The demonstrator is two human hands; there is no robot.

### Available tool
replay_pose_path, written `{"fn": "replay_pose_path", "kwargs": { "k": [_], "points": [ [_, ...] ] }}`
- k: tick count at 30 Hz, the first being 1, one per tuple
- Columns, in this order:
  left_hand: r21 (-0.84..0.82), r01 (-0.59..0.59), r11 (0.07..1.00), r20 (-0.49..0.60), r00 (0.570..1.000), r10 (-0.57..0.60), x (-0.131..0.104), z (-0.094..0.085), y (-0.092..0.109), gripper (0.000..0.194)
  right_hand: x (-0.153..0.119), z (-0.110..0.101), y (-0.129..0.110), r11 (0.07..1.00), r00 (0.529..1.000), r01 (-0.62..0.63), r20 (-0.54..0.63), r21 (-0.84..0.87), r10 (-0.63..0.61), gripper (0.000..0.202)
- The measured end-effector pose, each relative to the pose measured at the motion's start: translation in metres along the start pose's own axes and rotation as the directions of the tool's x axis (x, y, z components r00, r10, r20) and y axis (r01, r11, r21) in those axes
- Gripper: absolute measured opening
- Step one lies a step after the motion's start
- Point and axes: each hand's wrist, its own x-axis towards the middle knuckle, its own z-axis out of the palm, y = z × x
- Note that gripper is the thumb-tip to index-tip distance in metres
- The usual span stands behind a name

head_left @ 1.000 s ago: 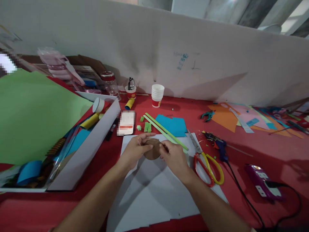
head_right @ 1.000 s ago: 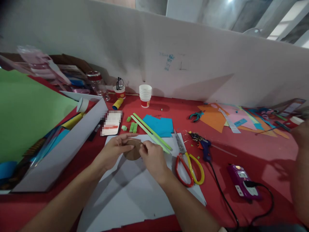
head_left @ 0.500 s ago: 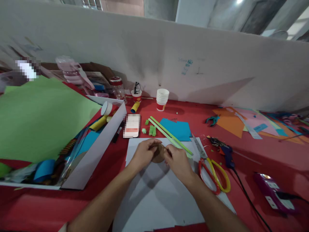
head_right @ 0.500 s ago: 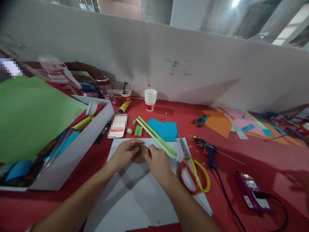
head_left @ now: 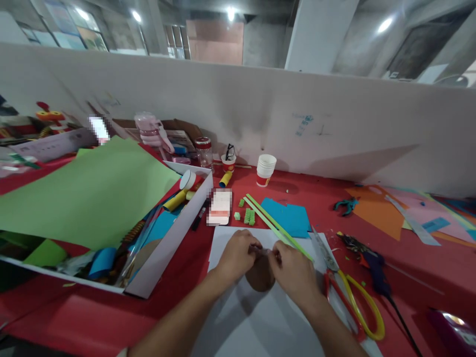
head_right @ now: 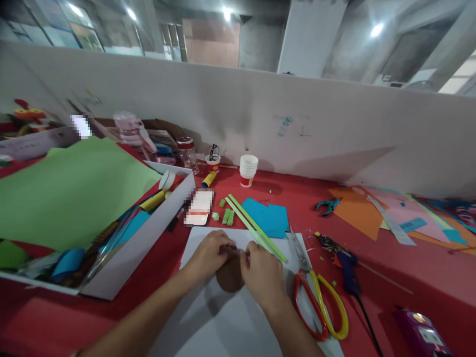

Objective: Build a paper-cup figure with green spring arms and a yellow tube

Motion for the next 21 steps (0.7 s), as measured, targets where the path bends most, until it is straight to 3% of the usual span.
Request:
{"fn": "replay_pose_path", "kwargs": {
  "k": [2, 6, 12, 21],
  "points": [
    [0.054, -0.032, 0.998, -0.016, 0.999, 0.033, -0.001, 0.001, 0.001, 0.033, -0.003, -0.001, -0.003, 0.999, 1.000, 0.029, -0.004, -0.044, -0.030, 0.020],
    [0.098, -0.043, 0.994, -0.066, 0.997, 0.049, -0.003, 0.000, 0.000, 0.035, -0.008, -0.003, -0.007, 0.995, 0.995, 0.091, 0.041, 0.034, -0.092, 0.021],
    [0.098, 0.004, 0.995, -0.159, 0.987, 0.011, -0.001, -0.004, -0.002, 0.029, -0.013, -0.007, -0.010, 0.984, 0.972, 0.147, 0.170, 0.101, -0.162, 0.050],
    [0.087, -0.021, 0.996, -0.177, 0.984, 0.036, -0.002, 0.000, -0.001, 0.026, -0.014, -0.001, -0.013, 0.981, 0.973, 0.148, 0.160, 0.123, -0.166, 0.037]
  ]
}}
